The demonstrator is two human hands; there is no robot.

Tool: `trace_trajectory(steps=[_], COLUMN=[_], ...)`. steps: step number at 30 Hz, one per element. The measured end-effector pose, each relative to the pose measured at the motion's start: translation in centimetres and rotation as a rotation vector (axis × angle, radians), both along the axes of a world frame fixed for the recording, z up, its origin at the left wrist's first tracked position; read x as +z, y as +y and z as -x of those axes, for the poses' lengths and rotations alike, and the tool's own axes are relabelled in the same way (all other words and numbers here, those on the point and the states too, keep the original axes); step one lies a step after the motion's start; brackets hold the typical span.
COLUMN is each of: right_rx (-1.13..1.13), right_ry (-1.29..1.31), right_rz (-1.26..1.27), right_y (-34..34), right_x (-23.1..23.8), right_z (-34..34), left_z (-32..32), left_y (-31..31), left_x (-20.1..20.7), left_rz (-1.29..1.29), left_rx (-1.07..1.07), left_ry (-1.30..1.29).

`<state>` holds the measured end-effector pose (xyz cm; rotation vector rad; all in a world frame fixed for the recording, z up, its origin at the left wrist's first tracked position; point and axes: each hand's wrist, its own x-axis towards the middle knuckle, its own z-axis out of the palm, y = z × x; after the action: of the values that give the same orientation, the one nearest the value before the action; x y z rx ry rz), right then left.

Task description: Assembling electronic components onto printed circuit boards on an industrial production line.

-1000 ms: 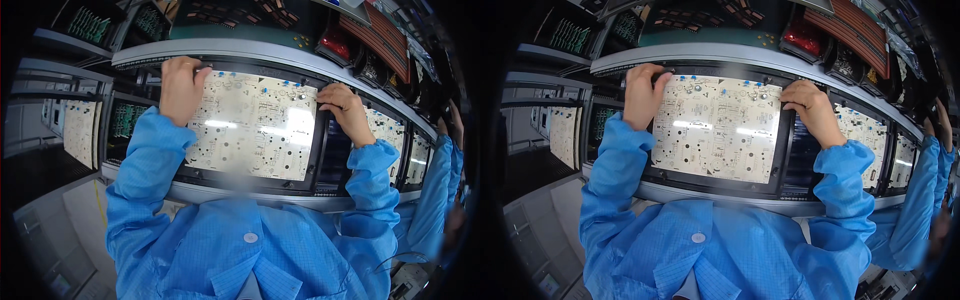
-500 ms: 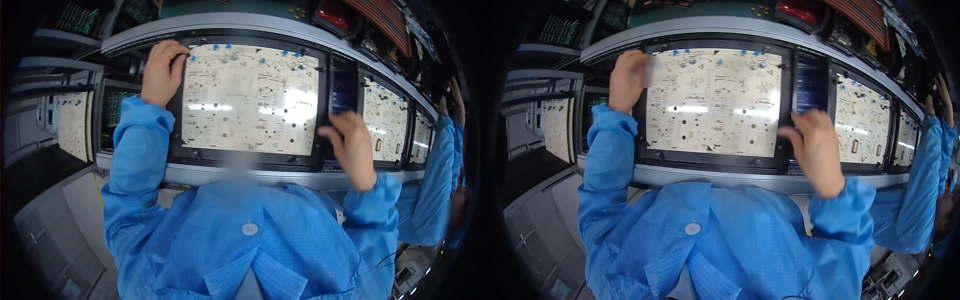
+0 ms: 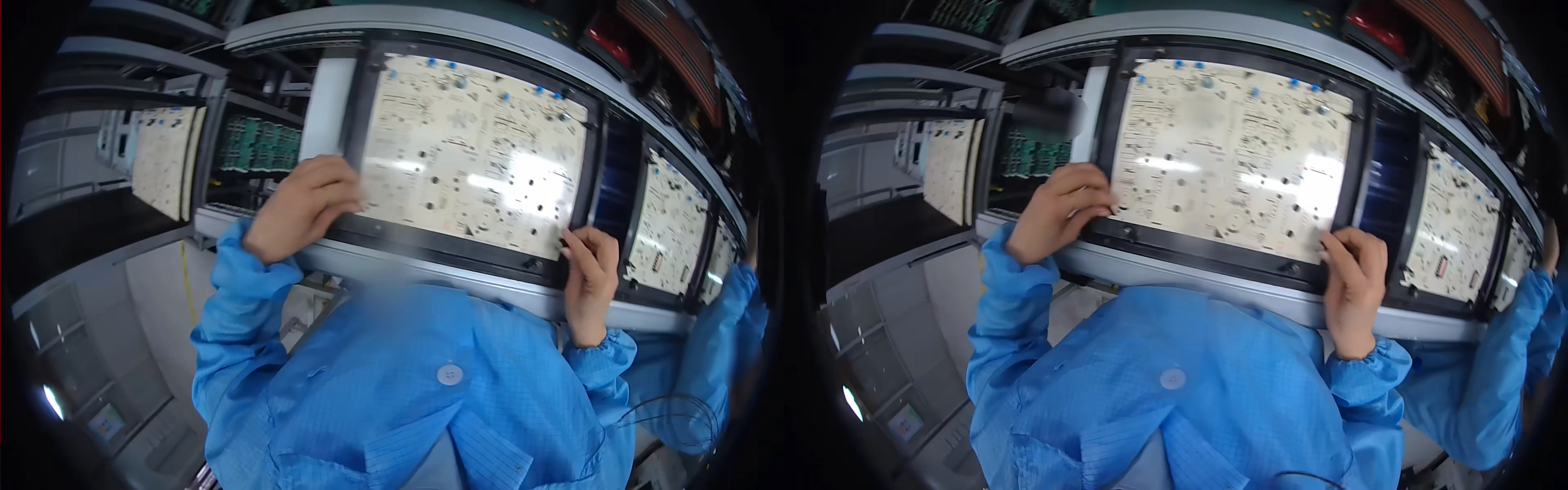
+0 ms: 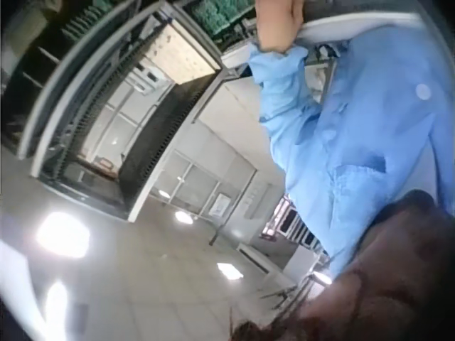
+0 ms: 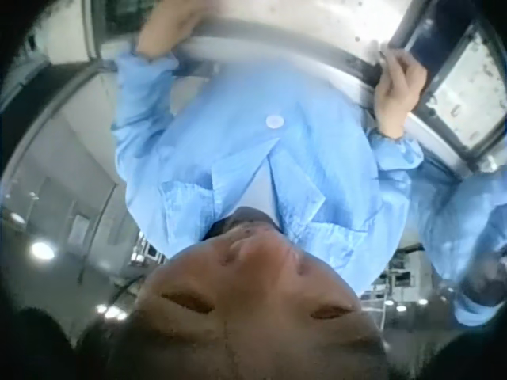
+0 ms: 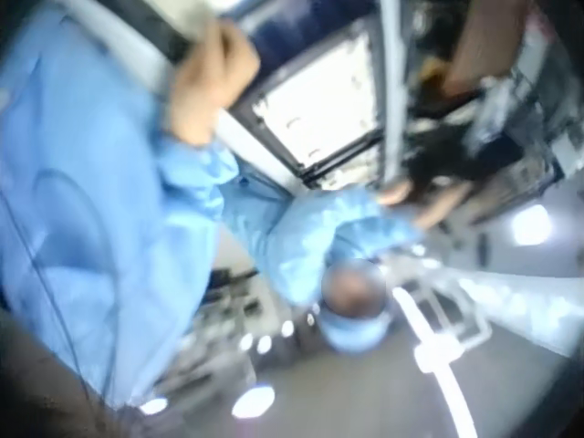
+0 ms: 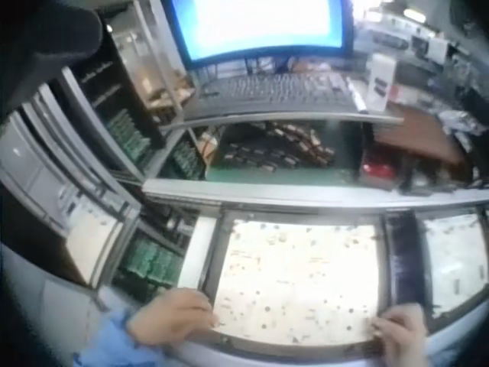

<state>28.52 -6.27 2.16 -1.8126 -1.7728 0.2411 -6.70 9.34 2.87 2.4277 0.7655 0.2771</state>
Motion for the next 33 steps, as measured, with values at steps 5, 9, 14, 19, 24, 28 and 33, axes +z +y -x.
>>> trace_trajectory(steps=[5, 9, 14, 19, 24, 28, 33], right_rx=[0.353, 0.482, -0.120, -0.199, -0.318, -0.346, -0.276], right_ry=[0.052, -0.109, -0.022, -0.092, -0.071, 0.011, 0.085], right_rz=[0.175, 0.108, -0.035, -0.011, 0.220, 0.275, 0.442], right_y=[0.4, 0.6, -0.9, -0.6, 0.7, 1.1, 2.2], right_x=[0.6, -1.6, -2.5, -0.4, -0.6, -0.9, 0.9], right_z=[0.1, 0.9, 4.5, 2.2, 0.4, 0.8, 0.3], left_z=[1.6, -0.1, -2.8, -2.9, -2.8, -4.5, -7.2], left_y=[0.0, -0.9, -2.4, -4.1, -3.8, -5.4, -3.3], left_x=[-1.2, -2.4, -2.2, -1.9, -4.0, -3.8, 1.9], left_rz=[-0.092, -0.254, -0.366, -0.291, -0.481, -0.478, -0.386], left_rx=[-0.015, 0.131, 0.245, 0.119, -0.140, 0.059, 0.352], left_ry=[-0.060, -0.073, -0.068, -0.008, 0.038, 0.067, 0.348])
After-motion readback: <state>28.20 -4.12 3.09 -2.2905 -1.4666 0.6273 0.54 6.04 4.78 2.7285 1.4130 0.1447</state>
